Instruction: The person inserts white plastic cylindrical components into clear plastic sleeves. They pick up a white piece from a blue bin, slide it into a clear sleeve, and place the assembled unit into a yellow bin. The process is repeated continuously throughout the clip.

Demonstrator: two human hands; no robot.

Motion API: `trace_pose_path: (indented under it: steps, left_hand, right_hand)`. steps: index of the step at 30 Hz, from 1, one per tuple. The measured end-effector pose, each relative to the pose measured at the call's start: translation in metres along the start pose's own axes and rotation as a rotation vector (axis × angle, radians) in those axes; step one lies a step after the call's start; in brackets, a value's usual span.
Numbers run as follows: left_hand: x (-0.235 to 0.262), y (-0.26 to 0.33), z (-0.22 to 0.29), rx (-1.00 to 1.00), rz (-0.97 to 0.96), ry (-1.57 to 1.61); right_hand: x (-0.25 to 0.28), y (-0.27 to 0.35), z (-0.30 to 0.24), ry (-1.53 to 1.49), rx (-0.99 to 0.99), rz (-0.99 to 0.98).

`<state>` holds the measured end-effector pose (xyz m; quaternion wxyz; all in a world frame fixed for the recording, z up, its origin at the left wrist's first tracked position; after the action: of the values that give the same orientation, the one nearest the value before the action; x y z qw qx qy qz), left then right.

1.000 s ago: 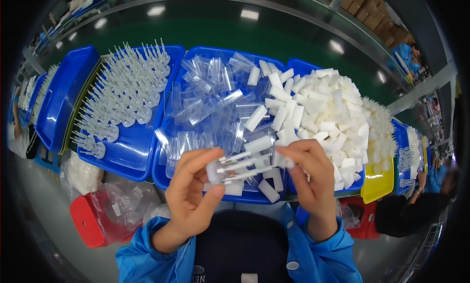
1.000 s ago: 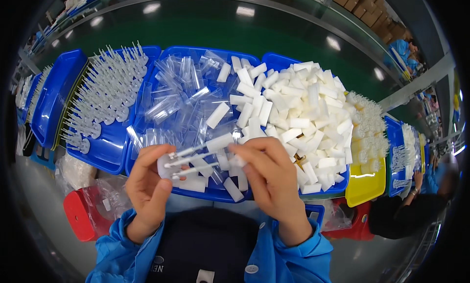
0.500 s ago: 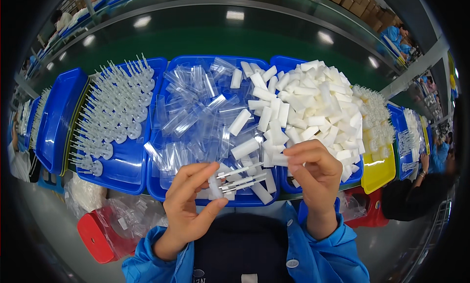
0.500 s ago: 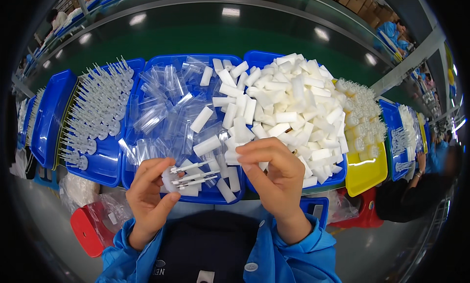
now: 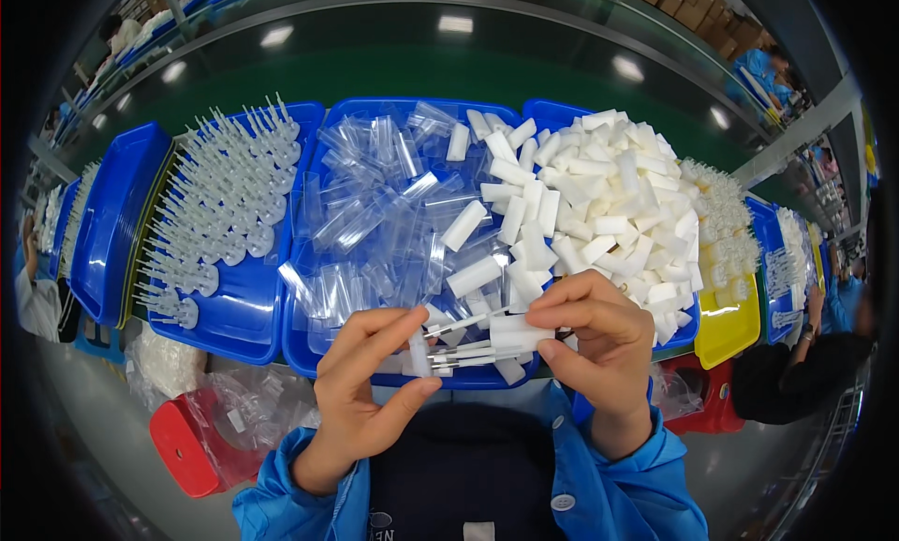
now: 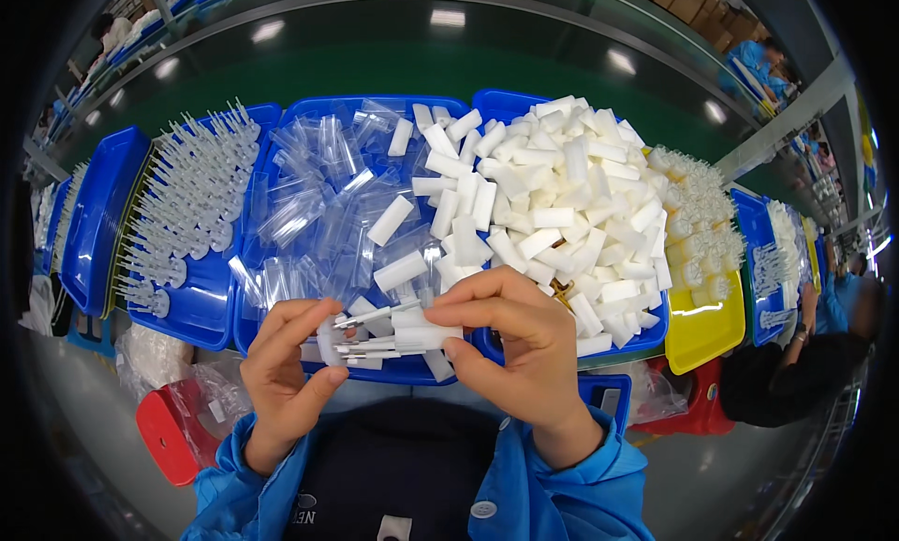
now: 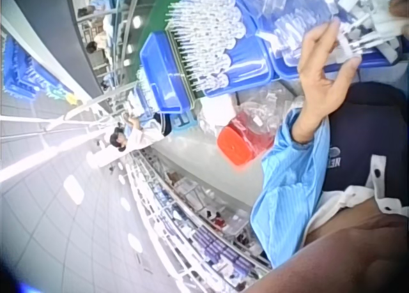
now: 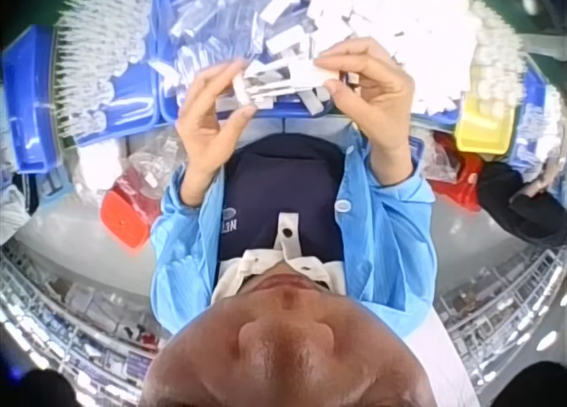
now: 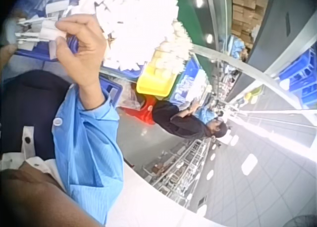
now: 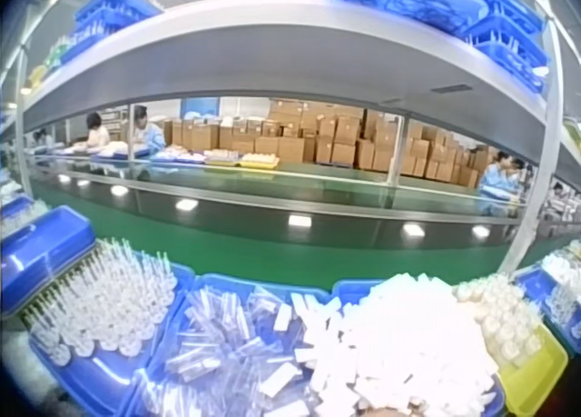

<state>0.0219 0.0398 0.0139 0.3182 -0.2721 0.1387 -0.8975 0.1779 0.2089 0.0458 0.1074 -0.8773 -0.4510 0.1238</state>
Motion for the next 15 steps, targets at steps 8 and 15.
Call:
trace_pose_path:
  steps: [8,15]
  left_hand:
    - [-0.002,-0.005,0.006,-0.021,-0.052,-0.062]
    - [0.001,-0.006,0.003,-0.036,-0.1,-0.139]
  right_hand:
    - [-0.006,-0.002,-0.01,0.25,0.074,-0.116]
    - [-0.015,-0.007,-0.02,0.464,0.261,-0.158]
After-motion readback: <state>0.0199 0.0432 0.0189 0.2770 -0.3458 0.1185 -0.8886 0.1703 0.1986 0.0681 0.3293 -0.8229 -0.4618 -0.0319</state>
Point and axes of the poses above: each hand's wrist, its own y-axis away from the middle knuckle, its own x-axis out of the back of the hand, z = x × y, the point moved 2 cm from there along -y, towards the middle knuckle, and after that the axes turned 14 degrees about -y, right-handed, at the moved point
